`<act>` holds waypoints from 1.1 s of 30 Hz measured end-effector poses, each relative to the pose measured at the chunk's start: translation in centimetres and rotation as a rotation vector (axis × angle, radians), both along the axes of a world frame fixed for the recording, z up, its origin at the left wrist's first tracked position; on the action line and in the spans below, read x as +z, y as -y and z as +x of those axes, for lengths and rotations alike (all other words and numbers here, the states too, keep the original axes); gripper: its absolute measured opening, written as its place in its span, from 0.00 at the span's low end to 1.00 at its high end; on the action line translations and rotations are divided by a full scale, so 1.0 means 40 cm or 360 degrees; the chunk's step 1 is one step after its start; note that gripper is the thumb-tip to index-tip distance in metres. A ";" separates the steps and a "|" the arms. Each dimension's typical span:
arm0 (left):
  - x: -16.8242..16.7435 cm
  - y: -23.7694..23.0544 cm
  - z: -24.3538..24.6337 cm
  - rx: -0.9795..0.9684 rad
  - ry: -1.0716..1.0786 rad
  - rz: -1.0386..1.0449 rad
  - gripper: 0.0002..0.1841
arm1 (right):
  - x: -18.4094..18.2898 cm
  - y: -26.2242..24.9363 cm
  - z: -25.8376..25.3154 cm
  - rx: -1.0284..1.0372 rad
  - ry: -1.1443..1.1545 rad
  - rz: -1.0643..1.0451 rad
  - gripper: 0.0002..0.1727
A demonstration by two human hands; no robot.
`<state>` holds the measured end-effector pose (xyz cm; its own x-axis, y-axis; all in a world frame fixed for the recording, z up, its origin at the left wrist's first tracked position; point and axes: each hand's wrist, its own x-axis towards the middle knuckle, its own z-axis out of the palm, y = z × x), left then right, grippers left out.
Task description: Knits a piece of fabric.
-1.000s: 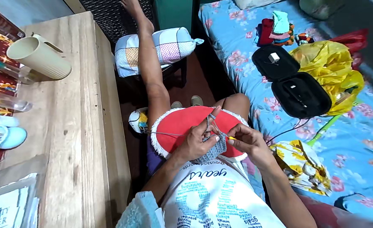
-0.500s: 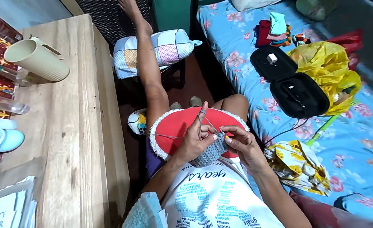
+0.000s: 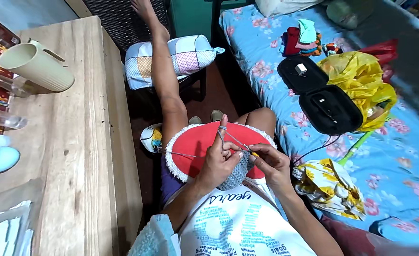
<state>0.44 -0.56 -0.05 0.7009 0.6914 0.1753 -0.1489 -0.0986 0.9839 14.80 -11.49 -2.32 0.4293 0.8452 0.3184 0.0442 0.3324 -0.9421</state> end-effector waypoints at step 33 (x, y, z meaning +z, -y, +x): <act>-0.059 0.014 0.026 0.0152 -0.0305 0.0091 0.46 | -0.044 0.050 0.066 -0.0229 0.1412 -0.0244 0.20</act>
<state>1.49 -1.12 -2.40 0.6569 0.7490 0.0862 0.0531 -0.1599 0.9857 17.44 -13.49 -4.08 0.1852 0.8628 0.4705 0.8052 0.1413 -0.5759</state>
